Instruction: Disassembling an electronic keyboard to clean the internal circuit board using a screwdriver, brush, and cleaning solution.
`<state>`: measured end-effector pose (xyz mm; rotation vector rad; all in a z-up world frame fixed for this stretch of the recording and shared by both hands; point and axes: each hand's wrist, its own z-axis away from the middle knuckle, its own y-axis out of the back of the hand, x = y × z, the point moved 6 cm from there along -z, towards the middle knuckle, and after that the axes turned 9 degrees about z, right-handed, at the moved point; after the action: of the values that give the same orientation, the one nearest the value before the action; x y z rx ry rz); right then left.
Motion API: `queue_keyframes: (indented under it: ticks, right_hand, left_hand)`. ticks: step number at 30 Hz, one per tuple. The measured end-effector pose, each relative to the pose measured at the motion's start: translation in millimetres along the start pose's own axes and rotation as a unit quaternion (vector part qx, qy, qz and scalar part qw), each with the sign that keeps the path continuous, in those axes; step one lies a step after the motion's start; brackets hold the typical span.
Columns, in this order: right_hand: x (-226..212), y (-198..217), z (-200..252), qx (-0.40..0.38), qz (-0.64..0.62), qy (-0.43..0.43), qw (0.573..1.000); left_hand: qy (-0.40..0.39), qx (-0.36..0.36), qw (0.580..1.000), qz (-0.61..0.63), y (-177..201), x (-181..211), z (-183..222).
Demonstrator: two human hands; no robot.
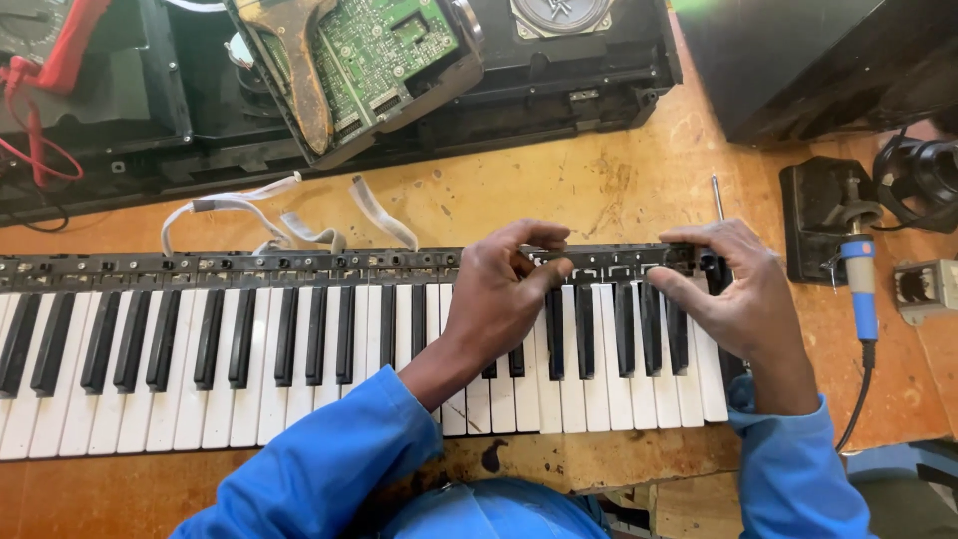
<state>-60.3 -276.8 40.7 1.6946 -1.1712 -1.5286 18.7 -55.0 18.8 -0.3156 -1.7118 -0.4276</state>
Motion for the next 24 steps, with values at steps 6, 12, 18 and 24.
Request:
queue_keyframes:
  ticks: [6, 12, 18, 24]
  right_hand:
    - [5, 5, 7, 0.012, -0.062, -0.053, 0.997]
    - [12, 0, 8, -0.016, -0.083, -0.097, 0.992]
    - [6, 7, 2, -0.053, -0.048, -0.061, 0.996]
    - [-19, 6, -13, -0.174, 0.020, -0.103, 0.979]
  left_hand:
    - [0.027, -0.031, 0.990, 0.136, 4, -1, 0]
    - [0.014, -0.015, 0.992, 0.127, 7, 8, 2]
    - [-0.024, -0.041, 0.995, 0.085, 3, 12, 6]
    - [-0.021, 0.003, 0.998, 0.054, 2, 10, 5]
